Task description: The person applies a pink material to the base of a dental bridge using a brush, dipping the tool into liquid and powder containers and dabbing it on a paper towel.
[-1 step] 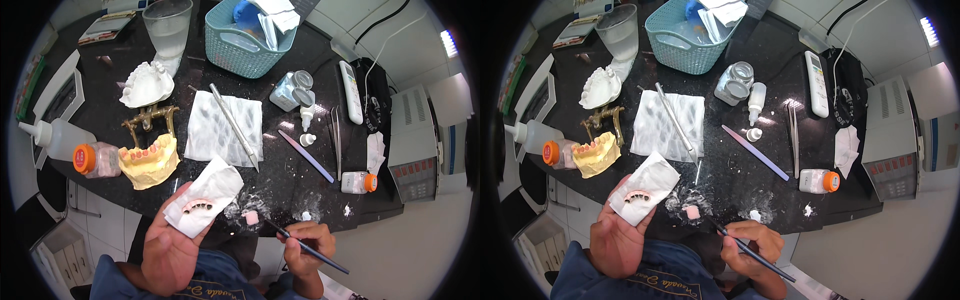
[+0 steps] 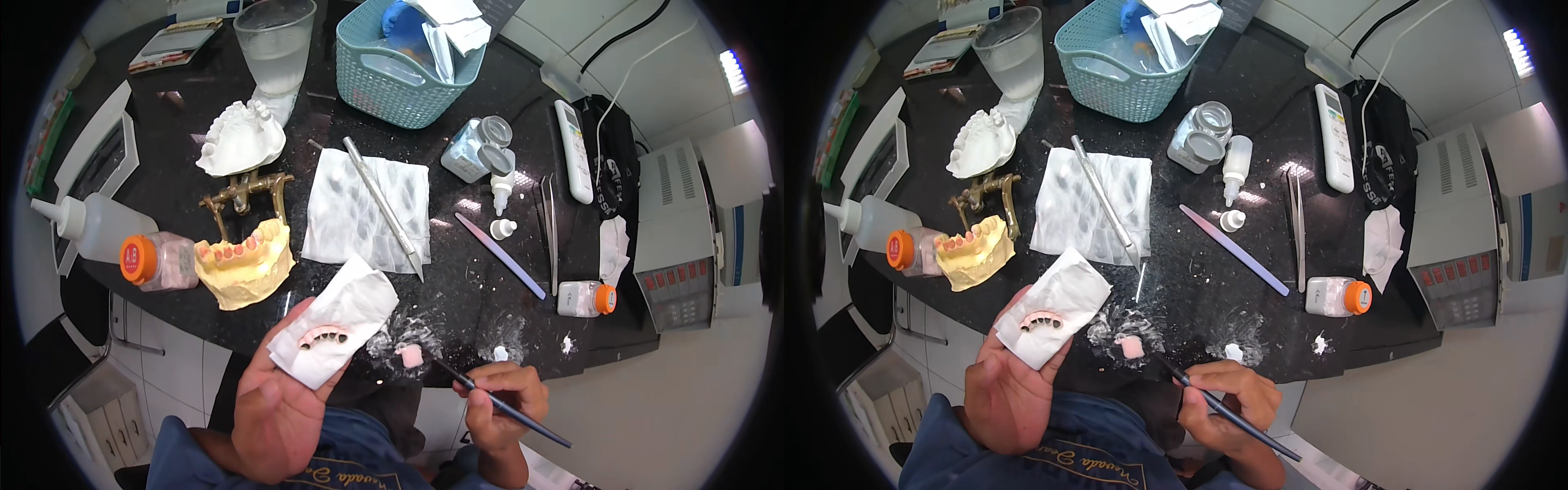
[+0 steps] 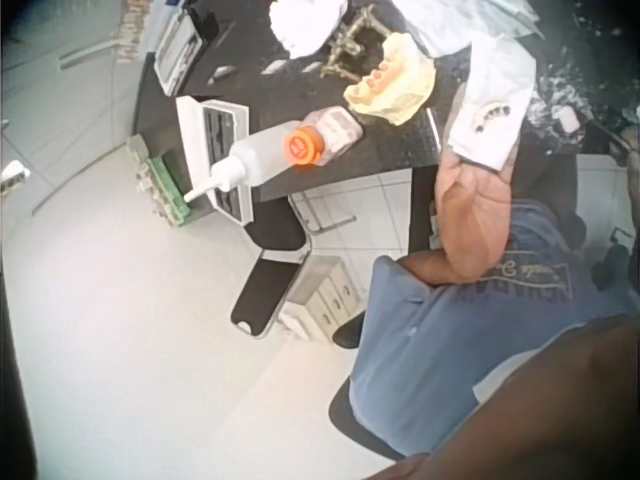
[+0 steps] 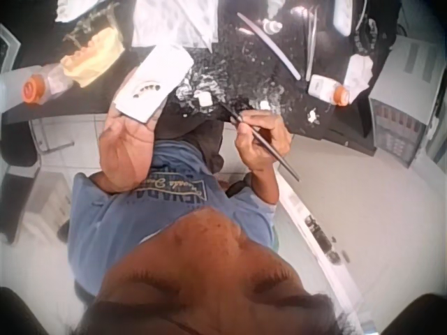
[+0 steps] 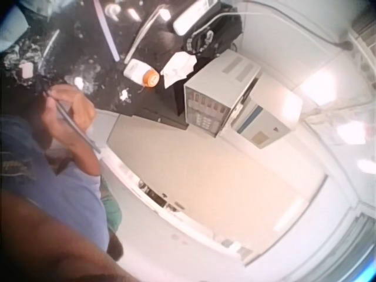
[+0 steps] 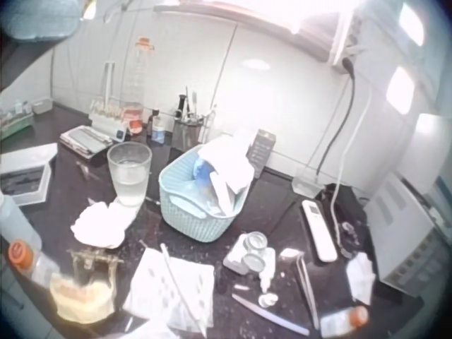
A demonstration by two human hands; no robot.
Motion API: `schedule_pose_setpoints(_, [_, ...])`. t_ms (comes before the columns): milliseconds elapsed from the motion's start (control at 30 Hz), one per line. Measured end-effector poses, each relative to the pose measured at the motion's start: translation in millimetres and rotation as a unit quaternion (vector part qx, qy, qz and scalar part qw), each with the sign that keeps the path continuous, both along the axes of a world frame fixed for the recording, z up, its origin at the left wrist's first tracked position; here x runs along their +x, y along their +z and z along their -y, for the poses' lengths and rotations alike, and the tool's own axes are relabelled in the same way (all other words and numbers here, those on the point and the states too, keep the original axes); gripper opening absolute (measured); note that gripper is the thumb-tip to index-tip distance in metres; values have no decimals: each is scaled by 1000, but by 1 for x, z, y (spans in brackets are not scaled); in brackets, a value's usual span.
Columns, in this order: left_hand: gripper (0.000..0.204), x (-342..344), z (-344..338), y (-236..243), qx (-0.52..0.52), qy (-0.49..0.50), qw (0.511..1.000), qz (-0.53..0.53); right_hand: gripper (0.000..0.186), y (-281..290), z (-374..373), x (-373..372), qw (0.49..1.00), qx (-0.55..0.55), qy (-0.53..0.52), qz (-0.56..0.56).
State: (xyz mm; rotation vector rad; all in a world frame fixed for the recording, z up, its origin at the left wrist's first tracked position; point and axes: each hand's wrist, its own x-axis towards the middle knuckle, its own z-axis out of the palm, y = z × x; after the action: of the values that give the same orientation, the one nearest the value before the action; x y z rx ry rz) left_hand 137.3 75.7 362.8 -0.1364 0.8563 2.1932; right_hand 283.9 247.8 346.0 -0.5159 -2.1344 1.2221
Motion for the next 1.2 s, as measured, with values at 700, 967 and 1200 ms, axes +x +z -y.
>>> schedule_pose_setpoints(700, [77, -8, 4, 2, 5, -50, 999, -12, 15, 1, 8, -2, 991, -102, -21, -89])
schedule_pose_setpoints(967, [62, -22, 9, 5, 45, -128, 991, 1, 20, 11, 8, -30, 990, 35, 89, -102])
schedule_pose_setpoints(1200, [67, -25, 7, 9, -6, -152, 988, -1, 19, 10, 14, -52, 981, 79, 111, -137])
